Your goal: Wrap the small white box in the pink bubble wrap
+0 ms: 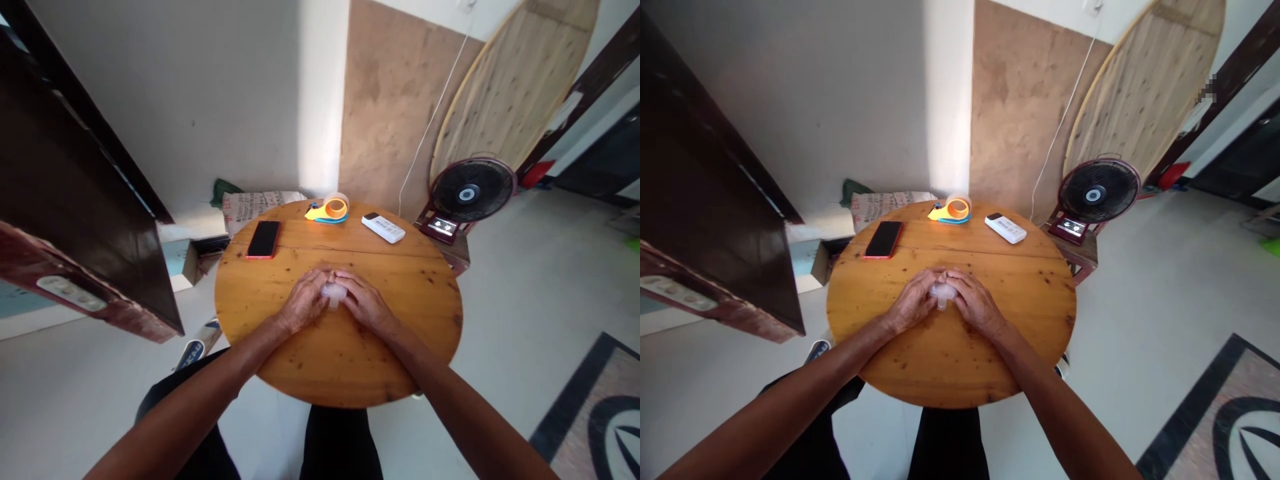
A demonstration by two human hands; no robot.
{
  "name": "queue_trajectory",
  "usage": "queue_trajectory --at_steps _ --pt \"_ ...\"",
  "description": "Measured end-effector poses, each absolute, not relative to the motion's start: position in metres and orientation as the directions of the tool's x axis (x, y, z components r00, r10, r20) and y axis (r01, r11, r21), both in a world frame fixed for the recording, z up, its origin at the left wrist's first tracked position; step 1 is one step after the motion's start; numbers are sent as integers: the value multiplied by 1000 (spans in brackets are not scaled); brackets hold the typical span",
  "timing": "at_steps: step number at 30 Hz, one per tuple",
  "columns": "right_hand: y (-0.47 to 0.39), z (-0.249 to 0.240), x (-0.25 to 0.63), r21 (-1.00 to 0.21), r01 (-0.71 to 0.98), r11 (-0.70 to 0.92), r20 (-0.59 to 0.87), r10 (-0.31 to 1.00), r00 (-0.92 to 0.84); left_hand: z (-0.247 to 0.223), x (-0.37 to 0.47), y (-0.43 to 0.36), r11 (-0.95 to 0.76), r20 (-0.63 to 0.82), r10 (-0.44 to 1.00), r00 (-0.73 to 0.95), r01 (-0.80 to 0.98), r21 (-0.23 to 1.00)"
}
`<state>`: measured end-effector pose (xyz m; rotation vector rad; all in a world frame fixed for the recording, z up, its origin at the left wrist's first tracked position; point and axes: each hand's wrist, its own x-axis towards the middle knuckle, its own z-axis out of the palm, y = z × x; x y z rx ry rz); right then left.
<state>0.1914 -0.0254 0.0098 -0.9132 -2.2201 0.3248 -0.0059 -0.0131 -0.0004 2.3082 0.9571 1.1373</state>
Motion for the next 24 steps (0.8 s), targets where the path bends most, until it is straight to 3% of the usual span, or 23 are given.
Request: queue_trajectory --at_steps 3,6,10,15,24 --pt "-25 20 193 -606 478 636 449 769 -454 7 -6 -11 -551 420 815 399 311 775" --pt "-19 32 197 -810 426 403 176 860 -479 18 -6 -6 -212 147 881 450 97 973" --pt "-8 36 198 -928 352 121 -56 890 -453 25 -2 -1 69 -22 905 425 -96 993" --pt "-4 32 193 -957 287 45 -59 937 -344 24 -8 -1 146 -46 889 456 -185 972" --pt "-11 35 188 -949 284 139 47 950 -308 12 -7 6 116 41 870 491 -284 952"
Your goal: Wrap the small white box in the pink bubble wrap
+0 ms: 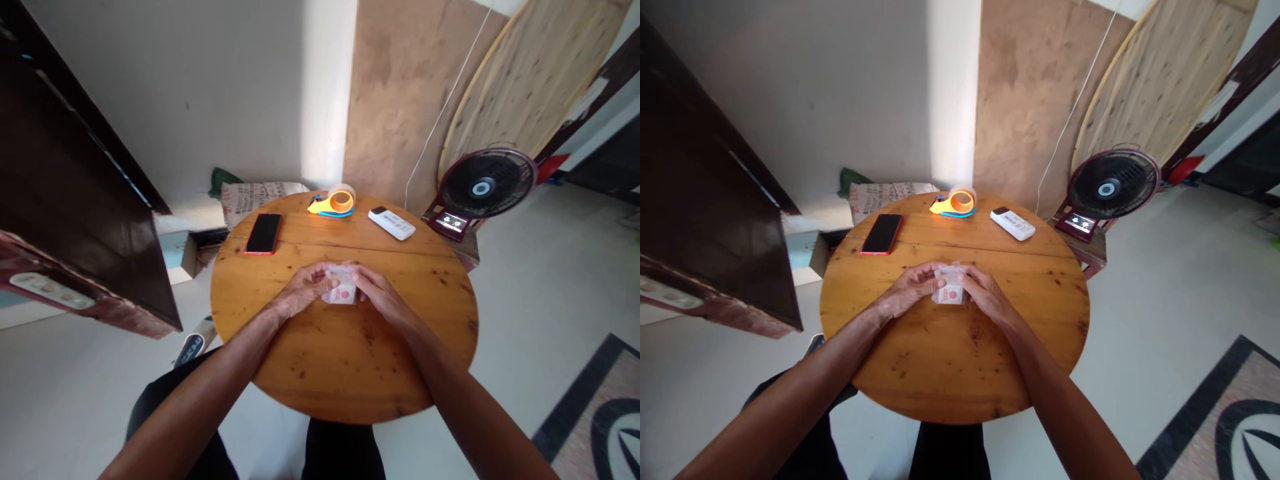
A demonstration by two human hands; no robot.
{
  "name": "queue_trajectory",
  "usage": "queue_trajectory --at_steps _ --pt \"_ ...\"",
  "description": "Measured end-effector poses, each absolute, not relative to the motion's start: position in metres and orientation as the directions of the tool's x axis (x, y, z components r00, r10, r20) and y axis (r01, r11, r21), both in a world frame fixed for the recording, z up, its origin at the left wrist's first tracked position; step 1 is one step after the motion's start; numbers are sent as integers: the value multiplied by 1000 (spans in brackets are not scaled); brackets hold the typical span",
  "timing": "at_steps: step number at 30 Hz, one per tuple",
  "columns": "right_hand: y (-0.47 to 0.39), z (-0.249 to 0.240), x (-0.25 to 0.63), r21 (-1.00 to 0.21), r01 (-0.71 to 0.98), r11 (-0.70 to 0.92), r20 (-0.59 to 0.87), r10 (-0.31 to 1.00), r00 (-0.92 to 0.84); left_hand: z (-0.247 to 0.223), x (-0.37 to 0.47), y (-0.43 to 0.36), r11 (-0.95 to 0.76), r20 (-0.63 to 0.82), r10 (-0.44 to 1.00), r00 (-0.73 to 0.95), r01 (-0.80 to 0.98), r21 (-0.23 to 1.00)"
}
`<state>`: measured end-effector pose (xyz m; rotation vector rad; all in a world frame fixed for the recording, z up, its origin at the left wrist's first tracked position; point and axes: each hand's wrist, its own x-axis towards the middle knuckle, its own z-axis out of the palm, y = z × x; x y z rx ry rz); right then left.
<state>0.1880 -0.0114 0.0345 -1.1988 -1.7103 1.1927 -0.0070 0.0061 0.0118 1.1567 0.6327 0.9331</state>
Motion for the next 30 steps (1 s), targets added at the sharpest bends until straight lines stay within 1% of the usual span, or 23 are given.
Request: queue_trajectory --at_steps 5,10,15,18,22,25,30 --pt "-11 30 187 -954 253 160 62 932 -357 12 -5 4 78 64 874 482 -269 960" --pt "-10 24 186 -915 345 208 95 943 -318 11 -5 3 56 58 874 482 -218 974" --pt "-13 26 185 -868 406 287 164 936 -310 11 -3 2 85 62 850 524 -252 964" --pt "-14 28 184 -817 454 357 217 918 -331 12 -4 1 80 74 837 542 -255 964" --pt "-15 24 184 -707 518 481 353 875 -330 10 -7 2 101 62 834 548 -262 960" --pt "-15 19 183 -675 551 491 384 871 -306 7 -7 4 125 41 848 528 -274 953" --pt "-16 17 178 -676 564 475 401 879 -259 2 -6 8 166 36 852 522 -334 928"
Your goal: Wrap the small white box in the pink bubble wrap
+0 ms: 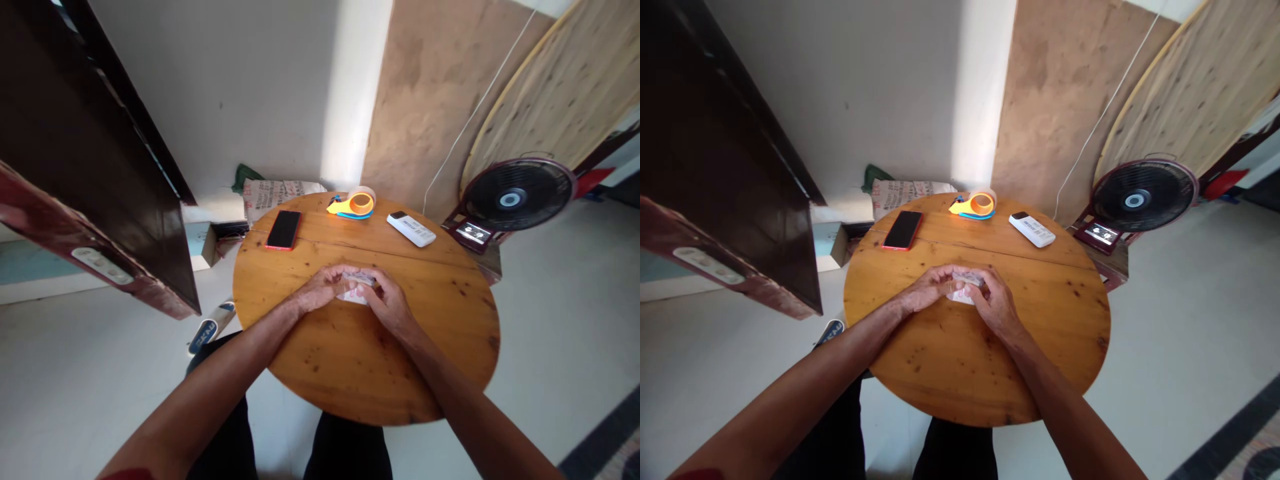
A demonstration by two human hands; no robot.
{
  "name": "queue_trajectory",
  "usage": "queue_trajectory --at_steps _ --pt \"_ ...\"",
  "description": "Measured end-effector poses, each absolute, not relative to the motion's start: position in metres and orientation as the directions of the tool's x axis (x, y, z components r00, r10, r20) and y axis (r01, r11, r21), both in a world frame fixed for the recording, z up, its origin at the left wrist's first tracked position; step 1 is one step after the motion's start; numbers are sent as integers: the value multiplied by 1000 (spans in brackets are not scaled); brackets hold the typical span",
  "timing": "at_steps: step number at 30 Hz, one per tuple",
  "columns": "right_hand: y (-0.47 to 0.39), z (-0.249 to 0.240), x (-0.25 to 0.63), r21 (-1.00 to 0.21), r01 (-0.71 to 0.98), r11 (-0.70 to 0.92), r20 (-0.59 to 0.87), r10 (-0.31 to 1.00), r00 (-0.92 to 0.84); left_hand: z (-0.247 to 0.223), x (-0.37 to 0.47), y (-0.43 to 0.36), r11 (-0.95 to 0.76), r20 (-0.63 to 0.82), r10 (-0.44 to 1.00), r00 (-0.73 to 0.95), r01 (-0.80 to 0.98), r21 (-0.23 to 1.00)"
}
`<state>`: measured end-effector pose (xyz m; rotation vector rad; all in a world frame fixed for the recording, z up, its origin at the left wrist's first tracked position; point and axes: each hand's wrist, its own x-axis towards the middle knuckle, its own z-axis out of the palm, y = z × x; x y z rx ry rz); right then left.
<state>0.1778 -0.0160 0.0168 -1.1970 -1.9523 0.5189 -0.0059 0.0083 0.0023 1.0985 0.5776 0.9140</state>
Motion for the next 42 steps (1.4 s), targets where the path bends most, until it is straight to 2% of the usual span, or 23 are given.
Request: queue_trajectory --at_steps 10,22,29,33,39,42 --pt "-12 12 178 -625 553 550 473 831 -291 13 -6 4 209 -7 863 506 -345 915" --pt "-15 15 177 -707 590 389 315 921 -230 -3 -3 16 215 30 849 527 -397 892" --pt "-12 12 180 -728 569 383 307 924 -229 -2 -2 16 229 21 844 536 -396 889" --pt "-14 14 179 -752 575 323 269 946 -181 7 -6 13 192 87 804 588 -395 899" --pt "-15 14 177 -746 544 384 344 922 -178 8 -5 9 189 34 853 520 -369 910" --pt "-12 11 181 -734 535 418 397 903 -161 8 -4 9 215 56 833 551 -415 884"
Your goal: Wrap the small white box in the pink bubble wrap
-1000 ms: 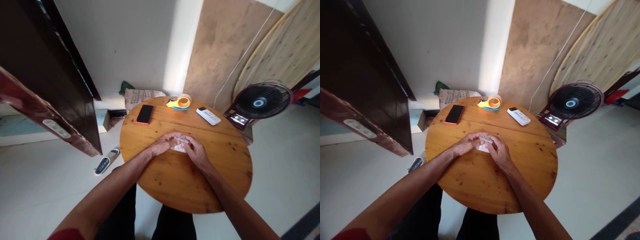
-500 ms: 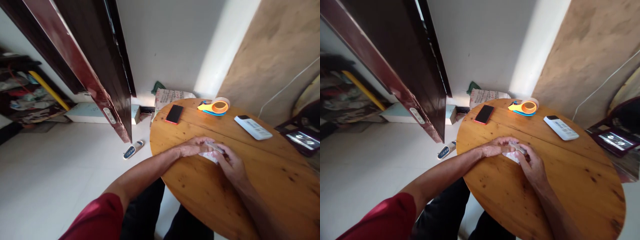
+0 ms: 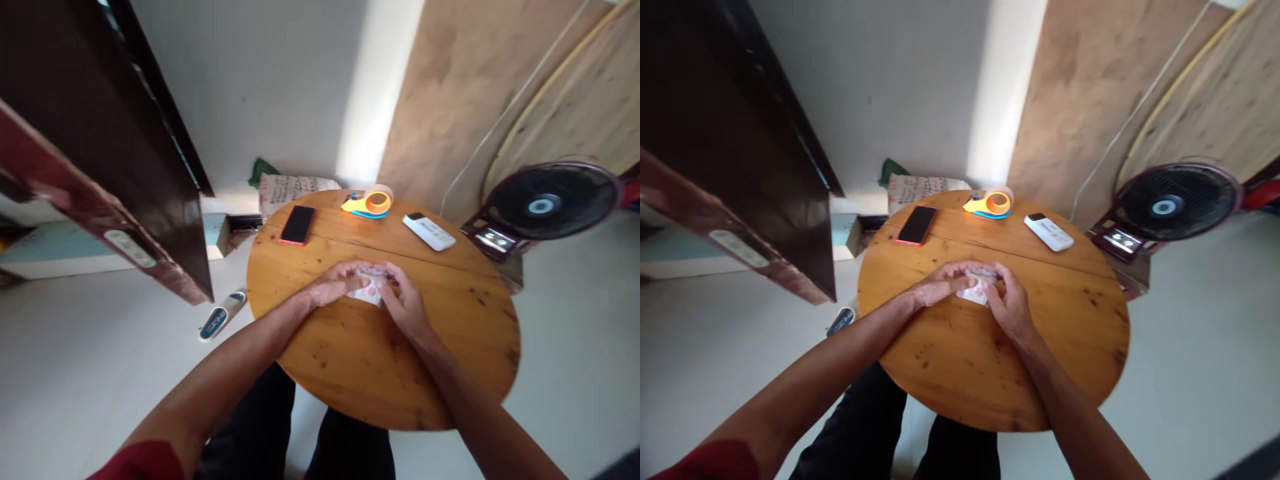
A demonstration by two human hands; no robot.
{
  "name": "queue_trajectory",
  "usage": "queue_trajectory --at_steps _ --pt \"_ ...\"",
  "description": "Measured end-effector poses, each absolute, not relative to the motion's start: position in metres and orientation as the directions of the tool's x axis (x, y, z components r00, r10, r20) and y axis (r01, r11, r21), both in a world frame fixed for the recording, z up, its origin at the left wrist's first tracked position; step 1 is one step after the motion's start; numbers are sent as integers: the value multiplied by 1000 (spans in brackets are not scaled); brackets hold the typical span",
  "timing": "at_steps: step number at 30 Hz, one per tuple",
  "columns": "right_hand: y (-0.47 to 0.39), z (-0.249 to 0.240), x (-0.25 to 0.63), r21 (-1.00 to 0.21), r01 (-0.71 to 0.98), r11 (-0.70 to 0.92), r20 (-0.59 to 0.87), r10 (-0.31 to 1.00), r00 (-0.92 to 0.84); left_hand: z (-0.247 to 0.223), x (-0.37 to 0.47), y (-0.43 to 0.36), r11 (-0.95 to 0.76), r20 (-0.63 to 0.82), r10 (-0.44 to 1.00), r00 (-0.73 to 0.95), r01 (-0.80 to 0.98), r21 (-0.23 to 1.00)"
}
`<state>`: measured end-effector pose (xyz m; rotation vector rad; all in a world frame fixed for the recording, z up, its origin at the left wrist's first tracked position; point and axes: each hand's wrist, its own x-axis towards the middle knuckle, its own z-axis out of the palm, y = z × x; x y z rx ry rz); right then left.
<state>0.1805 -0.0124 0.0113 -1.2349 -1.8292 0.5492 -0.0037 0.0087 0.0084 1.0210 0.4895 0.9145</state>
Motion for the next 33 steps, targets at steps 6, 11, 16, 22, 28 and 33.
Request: queue_trajectory --at_steps 6,11,16,22,28,33 --pt "-13 15 183 -745 505 435 423 894 -147 10 -4 8 240 27 834 551 -407 881" --pt "-11 17 180 -763 495 416 413 903 -123 8 -3 8 209 47 830 556 -388 898" --pt "-9 17 177 -775 480 411 425 901 -85 6 -2 9 187 95 818 567 -419 889" --pt "-10 23 176 -697 505 508 524 842 -124 11 -1 5 187 61 827 559 -375 908" --pt "-9 21 177 -625 526 577 593 789 -161 15 0 4 216 12 842 539 -358 908" --pt "-13 21 179 -594 539 597 595 777 -206 13 0 5 204 -3 863 505 -343 917"
